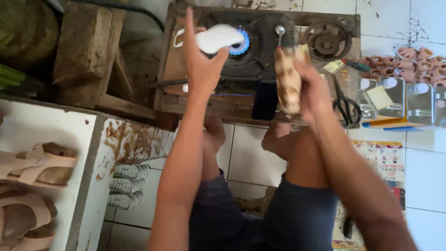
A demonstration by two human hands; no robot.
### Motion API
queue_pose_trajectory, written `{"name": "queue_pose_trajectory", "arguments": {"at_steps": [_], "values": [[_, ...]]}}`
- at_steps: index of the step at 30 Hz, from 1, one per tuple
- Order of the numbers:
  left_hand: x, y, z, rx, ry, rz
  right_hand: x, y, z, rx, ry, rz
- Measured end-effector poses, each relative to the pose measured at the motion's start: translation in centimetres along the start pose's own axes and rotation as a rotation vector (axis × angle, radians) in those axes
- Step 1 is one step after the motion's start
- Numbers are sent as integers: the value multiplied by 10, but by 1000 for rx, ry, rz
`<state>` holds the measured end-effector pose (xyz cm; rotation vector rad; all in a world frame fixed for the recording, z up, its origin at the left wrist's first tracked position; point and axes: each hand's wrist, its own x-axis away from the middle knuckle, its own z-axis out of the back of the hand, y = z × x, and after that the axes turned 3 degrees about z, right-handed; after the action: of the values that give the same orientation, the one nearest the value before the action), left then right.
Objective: The person sits on the floor and assembles a sandal by attaching a white sole to a beige upper. They use a curved metal tool to press the sole into place and inspect the fit.
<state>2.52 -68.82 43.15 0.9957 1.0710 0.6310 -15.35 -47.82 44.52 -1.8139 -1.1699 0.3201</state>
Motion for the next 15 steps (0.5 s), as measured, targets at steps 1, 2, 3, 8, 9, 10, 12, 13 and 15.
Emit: {"name": "queue_pose_trajectory", "arguments": {"at_steps": [1,2,3,8,9,10,12,13,15], "values": [[10,9,1,161,94,81,-20,-3,-6,84,-31,9],[19,17,3,321,190,156,-42,-4,-14,281,-18,126],[30,23,5,478,288,230,-64,-3,-24,475,-9,242],[90,27,14,1022,198,614,-177,6,-86,1227,-87,677],[97,24,17,1051,209,692,-193,14,-97,1205,-86,739],[101,21,20,1081,218,765,-207,17,-106,1180,-85,806],[103,13,24,1142,210,809,-223,22,-115,1420,-52,1012],[103,9,26,1171,208,843,-226,26,-115,1543,-34,1104],[102,4,27,1166,108,850,-223,28,-108,1618,-90,1000]]}}
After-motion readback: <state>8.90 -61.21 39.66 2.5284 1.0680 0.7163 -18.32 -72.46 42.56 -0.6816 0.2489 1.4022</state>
